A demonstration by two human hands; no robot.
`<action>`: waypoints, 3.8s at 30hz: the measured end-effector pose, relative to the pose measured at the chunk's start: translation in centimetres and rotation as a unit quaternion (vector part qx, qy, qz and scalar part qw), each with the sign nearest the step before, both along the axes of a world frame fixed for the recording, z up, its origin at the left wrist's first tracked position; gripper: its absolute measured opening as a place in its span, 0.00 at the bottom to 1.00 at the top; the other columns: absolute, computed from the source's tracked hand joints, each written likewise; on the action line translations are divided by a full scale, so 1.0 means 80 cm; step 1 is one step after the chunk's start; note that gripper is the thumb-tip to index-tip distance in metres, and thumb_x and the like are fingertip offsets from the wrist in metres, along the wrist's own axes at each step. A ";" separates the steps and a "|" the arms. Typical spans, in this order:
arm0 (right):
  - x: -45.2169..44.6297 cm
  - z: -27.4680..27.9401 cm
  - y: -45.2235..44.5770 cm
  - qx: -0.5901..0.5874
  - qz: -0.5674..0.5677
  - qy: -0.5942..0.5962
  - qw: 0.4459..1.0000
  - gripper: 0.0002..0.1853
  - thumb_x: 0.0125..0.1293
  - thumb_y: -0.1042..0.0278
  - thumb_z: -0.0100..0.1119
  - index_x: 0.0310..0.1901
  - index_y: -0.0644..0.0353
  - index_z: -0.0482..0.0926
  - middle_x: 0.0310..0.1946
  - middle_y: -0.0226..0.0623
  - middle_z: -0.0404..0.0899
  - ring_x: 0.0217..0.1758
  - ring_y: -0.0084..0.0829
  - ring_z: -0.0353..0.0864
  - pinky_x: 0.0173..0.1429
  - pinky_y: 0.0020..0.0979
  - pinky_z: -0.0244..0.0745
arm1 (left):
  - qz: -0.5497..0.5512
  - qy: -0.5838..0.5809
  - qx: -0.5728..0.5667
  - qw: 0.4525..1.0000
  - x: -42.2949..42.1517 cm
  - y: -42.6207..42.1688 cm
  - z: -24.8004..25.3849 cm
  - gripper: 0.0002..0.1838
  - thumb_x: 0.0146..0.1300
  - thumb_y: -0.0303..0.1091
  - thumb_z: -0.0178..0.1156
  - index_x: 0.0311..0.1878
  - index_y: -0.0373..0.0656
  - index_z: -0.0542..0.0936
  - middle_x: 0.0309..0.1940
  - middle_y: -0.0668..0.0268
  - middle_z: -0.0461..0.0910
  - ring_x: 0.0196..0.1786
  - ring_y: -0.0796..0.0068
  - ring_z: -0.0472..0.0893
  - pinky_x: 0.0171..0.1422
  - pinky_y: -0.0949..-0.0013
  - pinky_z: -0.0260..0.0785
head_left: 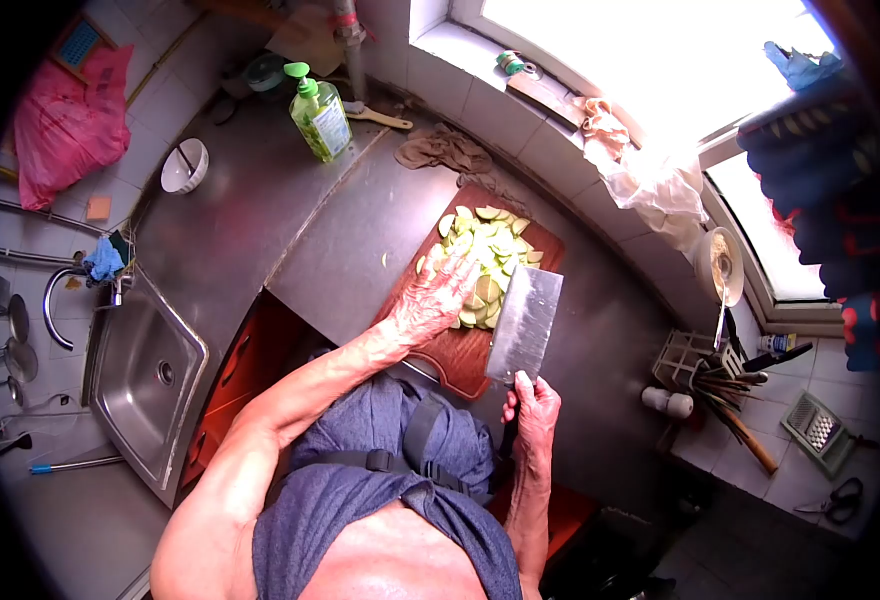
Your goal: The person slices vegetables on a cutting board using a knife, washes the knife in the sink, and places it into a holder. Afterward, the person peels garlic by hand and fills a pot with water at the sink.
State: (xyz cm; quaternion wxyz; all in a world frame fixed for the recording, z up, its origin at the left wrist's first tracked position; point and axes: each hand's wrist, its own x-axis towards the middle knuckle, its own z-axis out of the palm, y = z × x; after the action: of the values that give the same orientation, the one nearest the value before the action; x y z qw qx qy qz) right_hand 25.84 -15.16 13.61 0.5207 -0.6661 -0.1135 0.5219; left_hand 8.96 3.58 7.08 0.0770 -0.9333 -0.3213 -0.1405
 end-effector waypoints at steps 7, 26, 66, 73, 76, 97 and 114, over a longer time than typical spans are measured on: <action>0.009 -0.011 0.011 0.016 -0.009 0.021 1.000 0.13 0.77 0.60 0.63 0.35 0.57 0.77 0.20 0.26 0.73 0.16 0.19 0.71 0.20 0.24 0.69 | -0.227 -0.029 0.053 0.972 0.005 -0.044 0.023 0.33 0.66 0.42 0.55 0.77 0.53 0.69 0.79 0.70 0.66 0.83 0.64 0.59 0.89 0.46 0.38; 0.011 -0.014 0.002 -0.007 0.134 -0.667 0.733 0.26 0.62 0.74 0.69 0.63 0.46 0.84 0.39 0.33 0.82 0.43 0.39 0.84 0.51 0.39 0.79 | 0.336 -0.143 -0.251 0.896 -0.125 0.077 -0.116 0.14 0.61 0.44 0.73 0.44 0.47 0.85 0.41 0.66 0.85 0.51 0.60 0.80 0.59 0.53 0.69; 0.004 -0.028 -0.025 0.009 0.038 -0.600 0.799 0.20 0.64 0.78 0.68 0.58 0.52 0.87 0.40 0.35 0.85 0.42 0.35 0.85 0.49 0.35 0.80 | 0.349 -0.224 -0.259 0.872 -0.099 0.083 -0.131 0.11 0.63 0.39 0.69 0.43 0.45 0.82 0.42 0.58 0.82 0.47 0.51 0.84 0.54 0.47 0.74; 0.004 -0.032 -0.027 0.019 0.031 -0.588 0.808 0.20 0.65 0.78 0.68 0.58 0.52 0.87 0.39 0.35 0.86 0.42 0.36 0.85 0.48 0.36 0.80 | 0.297 -0.155 -0.239 0.911 -0.100 0.089 -0.144 0.09 0.65 0.40 0.69 0.39 0.46 0.82 0.41 0.59 0.82 0.48 0.53 0.84 0.52 0.49 0.74; 0.000 -0.030 -0.027 0.016 0.031 -0.582 0.813 0.20 0.65 0.78 0.68 0.58 0.52 0.87 0.39 0.35 0.85 0.42 0.35 0.85 0.48 0.35 0.80 | 0.312 -0.176 -0.274 0.892 -0.104 0.092 -0.137 0.08 0.68 0.37 0.66 0.38 0.42 0.82 0.41 0.56 0.83 0.45 0.50 0.84 0.51 0.50 0.76; -0.007 -0.041 -0.027 0.027 -0.058 -0.275 0.959 0.16 0.70 0.75 0.67 0.58 0.60 0.86 0.32 0.30 0.84 0.31 0.23 0.82 0.37 0.27 0.78 | 0.236 -0.268 -0.264 0.896 -0.072 0.061 -0.064 0.04 0.69 0.30 0.62 0.40 0.42 0.82 0.40 0.56 0.83 0.43 0.50 0.85 0.48 0.50 0.78; -0.045 -0.045 -0.006 0.134 -0.072 0.227 0.962 0.10 0.79 0.69 0.56 0.57 0.56 0.73 0.33 0.36 0.77 0.30 0.29 0.76 0.32 0.29 0.73 | 0.090 -0.339 -0.165 0.922 -0.139 -0.041 0.005 0.16 0.53 0.18 0.60 0.45 0.43 0.86 0.44 0.64 0.88 0.47 0.59 0.85 0.58 0.57 0.76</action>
State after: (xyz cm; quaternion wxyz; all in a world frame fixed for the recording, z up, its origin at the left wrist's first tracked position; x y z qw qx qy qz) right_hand 22.22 -15.67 10.04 0.6538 -0.4607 -0.0130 0.6000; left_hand -2.12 0.27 7.45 -0.1795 -0.7966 -0.4293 -0.3858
